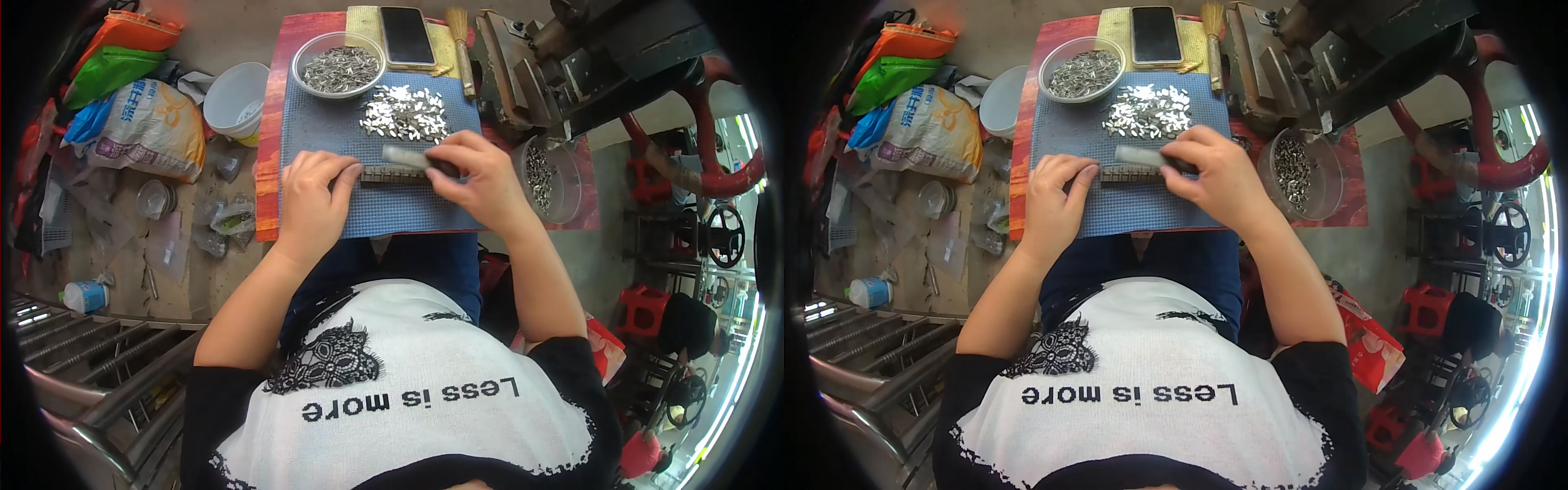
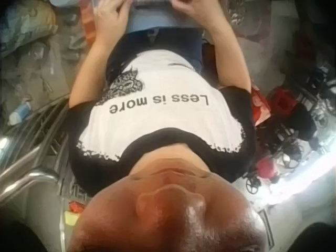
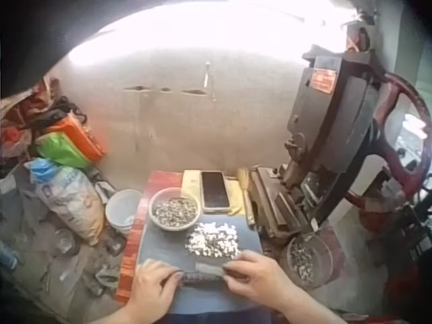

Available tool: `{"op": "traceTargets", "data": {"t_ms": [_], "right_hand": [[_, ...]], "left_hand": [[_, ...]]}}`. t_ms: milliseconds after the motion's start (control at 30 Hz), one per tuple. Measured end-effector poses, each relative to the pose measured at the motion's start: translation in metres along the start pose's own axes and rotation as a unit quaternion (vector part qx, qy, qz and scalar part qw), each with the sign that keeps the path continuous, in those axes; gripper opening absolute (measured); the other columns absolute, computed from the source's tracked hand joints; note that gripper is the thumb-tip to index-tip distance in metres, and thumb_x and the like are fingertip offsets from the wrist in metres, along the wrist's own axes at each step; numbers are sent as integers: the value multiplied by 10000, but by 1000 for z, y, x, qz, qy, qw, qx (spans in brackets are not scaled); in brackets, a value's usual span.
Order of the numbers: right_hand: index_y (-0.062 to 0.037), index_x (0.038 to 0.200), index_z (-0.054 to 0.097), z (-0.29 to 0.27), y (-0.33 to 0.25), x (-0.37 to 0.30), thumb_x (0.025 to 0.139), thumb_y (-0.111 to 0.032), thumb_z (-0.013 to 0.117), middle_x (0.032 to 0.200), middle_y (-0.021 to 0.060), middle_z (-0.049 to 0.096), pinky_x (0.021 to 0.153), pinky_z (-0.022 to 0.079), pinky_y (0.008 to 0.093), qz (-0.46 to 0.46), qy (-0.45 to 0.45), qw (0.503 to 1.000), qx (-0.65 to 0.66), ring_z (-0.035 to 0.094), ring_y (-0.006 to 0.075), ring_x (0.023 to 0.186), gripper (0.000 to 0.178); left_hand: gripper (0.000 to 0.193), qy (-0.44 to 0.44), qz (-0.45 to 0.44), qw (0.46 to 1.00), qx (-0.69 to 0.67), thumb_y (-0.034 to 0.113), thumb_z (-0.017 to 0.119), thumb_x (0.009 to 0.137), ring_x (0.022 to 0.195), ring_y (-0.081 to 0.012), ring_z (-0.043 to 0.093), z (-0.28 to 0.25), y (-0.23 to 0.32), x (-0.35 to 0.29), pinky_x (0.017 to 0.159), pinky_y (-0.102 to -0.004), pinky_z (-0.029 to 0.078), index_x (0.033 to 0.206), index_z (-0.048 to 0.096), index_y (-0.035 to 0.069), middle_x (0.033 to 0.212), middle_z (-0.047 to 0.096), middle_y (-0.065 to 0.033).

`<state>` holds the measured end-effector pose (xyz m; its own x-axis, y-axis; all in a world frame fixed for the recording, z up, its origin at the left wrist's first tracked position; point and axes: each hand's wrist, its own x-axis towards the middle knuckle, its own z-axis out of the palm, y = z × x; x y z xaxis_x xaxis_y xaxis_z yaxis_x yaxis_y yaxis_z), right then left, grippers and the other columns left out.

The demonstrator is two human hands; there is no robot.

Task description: Assembling small metal components by placing studs into a template and using a manual press machine.

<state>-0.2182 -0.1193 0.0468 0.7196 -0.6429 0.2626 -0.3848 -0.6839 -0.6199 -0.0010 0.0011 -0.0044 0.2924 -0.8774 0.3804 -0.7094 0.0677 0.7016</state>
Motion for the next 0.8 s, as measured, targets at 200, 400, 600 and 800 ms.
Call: {"op": "traceTargets", "data": {"t_ms": [200,400,600,800], "right_hand": [[-18,998,722,10,1,5,793,-106,760,971,105,656,758,557,366,-74,-47,996,-27,678,286,839,226],[-4,1016,715,13,0,10,790,-61,766,957,110,648,748,559,345,-80,-78,993,-26,676,271,839,239],[0,1017,714,12,0,10,795,-53,768,962,119,636,745,558,346,-87,-93,992,-10,674,278,838,234],[-7,1047,711,10,3,9,789,-54,778,971,120,630,761,556,352,-92,-101,991,-7,668,279,859,271]], "left_hand": [[163,-7,4,1000,14,214,669,930,929,-263,584,0,3,1,845,-392,388,936,760,79,916,679,-54],[198,-15,8,1000,20,260,695,913,930,-255,578,2,3,2,838,-390,381,935,762,75,910,670,-51],[238,-38,-17,998,36,302,733,874,931,-252,575,-2,8,5,843,-385,380,917,753,69,912,674,-49],[222,-64,-26,997,34,278,754,853,949,-251,573,-3,10,7,852,-387,379,931,739,71,918,675,-47]]}}
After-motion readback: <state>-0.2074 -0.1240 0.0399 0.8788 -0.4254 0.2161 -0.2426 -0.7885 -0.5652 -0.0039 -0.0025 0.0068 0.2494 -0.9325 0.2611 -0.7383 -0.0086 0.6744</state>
